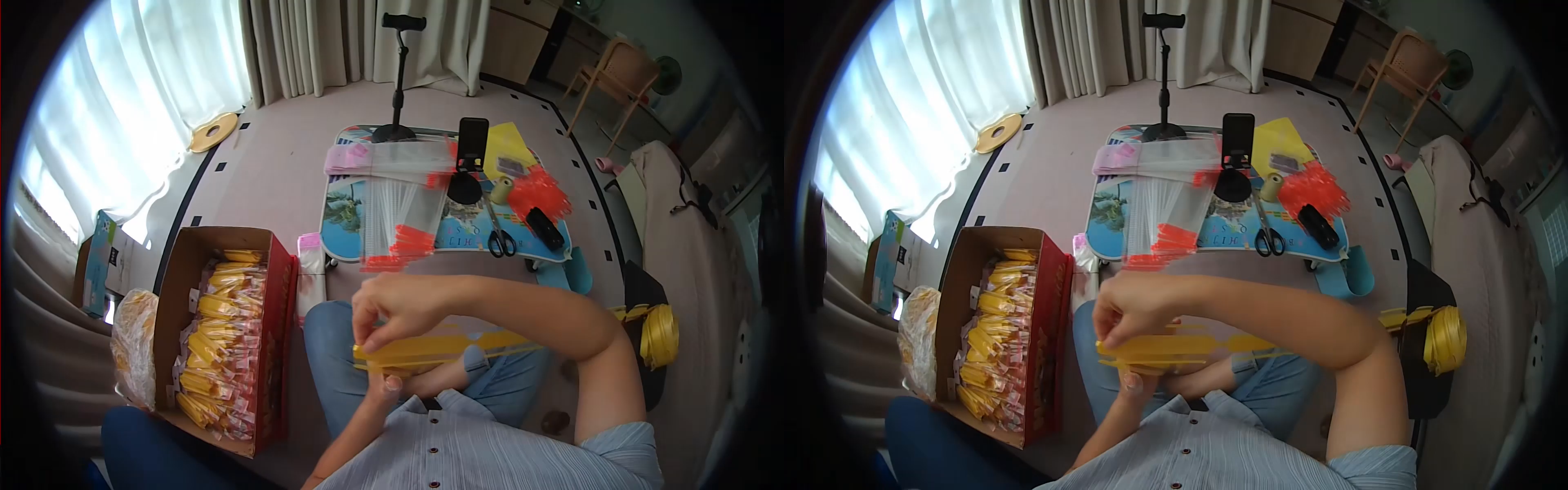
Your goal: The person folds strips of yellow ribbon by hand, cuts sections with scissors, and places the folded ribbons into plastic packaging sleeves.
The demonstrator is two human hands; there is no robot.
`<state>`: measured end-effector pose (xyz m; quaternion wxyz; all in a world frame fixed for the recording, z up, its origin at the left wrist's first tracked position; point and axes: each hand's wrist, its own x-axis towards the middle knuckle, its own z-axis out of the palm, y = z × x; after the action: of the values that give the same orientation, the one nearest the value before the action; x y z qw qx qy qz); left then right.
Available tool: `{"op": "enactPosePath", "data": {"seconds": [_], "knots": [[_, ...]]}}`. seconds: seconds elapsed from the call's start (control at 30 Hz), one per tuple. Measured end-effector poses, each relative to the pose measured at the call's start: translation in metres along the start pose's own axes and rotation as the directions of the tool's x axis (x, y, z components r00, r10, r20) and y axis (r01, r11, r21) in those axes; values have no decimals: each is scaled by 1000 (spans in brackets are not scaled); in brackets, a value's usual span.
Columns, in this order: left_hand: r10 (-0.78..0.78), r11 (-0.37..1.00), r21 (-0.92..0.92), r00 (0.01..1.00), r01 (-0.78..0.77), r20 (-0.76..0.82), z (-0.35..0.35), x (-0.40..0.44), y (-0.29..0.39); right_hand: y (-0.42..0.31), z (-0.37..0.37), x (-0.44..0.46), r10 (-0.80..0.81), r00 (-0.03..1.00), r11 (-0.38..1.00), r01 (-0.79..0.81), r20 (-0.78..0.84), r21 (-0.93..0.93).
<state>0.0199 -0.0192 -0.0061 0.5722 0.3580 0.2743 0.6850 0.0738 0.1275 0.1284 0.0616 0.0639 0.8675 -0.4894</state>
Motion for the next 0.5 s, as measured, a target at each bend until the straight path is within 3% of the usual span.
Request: {"op": "enactPosePath", "data": {"seconds": [0.07, 0.27, 0.37, 0.43, 0.5], "knots": [[60, 983, -171, 998, -63, -25, 15, -1, 0, -12, -3, 13, -28, 999, 1000, 28, -37, 5], [42, 986, -151, 975, -76, -217, 37, 8, 25, -17, -1, 36, -17, 990, 999, 22, -140, 36], [50, 946, -303, 976, -114, -212, 35, 13, 24, -11, -1, 36, 0, 982, 999, 9, -189, 47], [6, 880, -452, 957, -142, -290, 33, 16, 35, -8, 0, 32, 28, 973, 997, -12, -229, 72], [27, 819, -538, 951, -198, -309, 23, 21, 52, -9, -5, 15, 179, 968, 950, -125, -173, 285]]}}
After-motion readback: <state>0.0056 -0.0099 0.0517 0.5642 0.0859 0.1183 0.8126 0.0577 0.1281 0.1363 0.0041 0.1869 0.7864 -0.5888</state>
